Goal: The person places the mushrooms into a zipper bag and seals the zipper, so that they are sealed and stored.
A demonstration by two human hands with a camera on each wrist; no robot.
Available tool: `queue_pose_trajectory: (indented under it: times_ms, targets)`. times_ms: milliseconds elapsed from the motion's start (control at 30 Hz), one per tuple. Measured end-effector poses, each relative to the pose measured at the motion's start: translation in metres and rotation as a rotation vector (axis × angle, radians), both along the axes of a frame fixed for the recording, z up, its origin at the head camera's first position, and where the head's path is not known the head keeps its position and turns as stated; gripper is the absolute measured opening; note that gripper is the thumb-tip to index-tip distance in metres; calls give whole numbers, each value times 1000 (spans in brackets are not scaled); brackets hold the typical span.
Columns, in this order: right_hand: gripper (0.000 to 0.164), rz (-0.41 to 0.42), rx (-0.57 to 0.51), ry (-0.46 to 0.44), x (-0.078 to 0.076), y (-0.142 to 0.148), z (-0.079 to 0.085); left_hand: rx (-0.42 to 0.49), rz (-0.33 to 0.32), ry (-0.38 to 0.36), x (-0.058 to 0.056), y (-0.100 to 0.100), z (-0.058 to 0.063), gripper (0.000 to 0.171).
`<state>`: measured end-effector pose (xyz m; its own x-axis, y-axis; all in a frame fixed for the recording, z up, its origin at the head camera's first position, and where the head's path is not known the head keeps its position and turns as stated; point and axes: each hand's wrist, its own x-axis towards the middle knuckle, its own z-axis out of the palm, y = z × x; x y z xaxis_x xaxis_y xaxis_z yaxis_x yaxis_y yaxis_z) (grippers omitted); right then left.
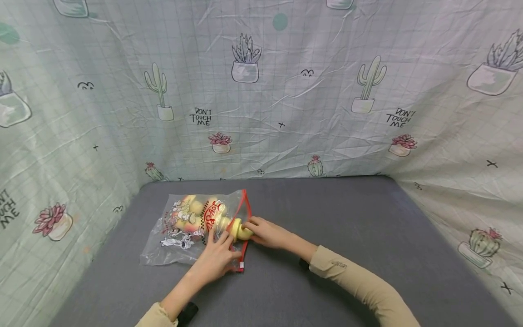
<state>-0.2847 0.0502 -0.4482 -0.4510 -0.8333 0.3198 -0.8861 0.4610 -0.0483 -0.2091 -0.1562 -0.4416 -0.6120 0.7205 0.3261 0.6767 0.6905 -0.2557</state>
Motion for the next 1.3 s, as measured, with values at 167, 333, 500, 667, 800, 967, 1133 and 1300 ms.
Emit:
queue_pose_trajectory:
  times_ms: [167,333,500,667,800,967,1133,1300]
  targets:
    - [36,2,7,4,-1,-2,1,4,-14,18,0,0,0,34]
    - [36,6,1,12,-2,-3,-1,22,-40,26,0,1,0,35]
    - [36,0,-5,17,-3,-5,-1,7,-65,55,2,2,1,35]
    - [35,3,-13,16,-4,-7,-1,-11,-72,66,4,3,1,35]
    - [36,4,-14,8,-4,-8,0,-14,-66,64,4,3,0,35]
    - [35,10,-19,6,-6,-10,0,-2,-68,60,4,2,0,35]
    - [35,16,-16,8,-7,-11,0,-6,-78,68,4,2,-1,35]
    - [35,12,-6,13,-7,-13,0,-17,-92,85,4,2,-1,34]
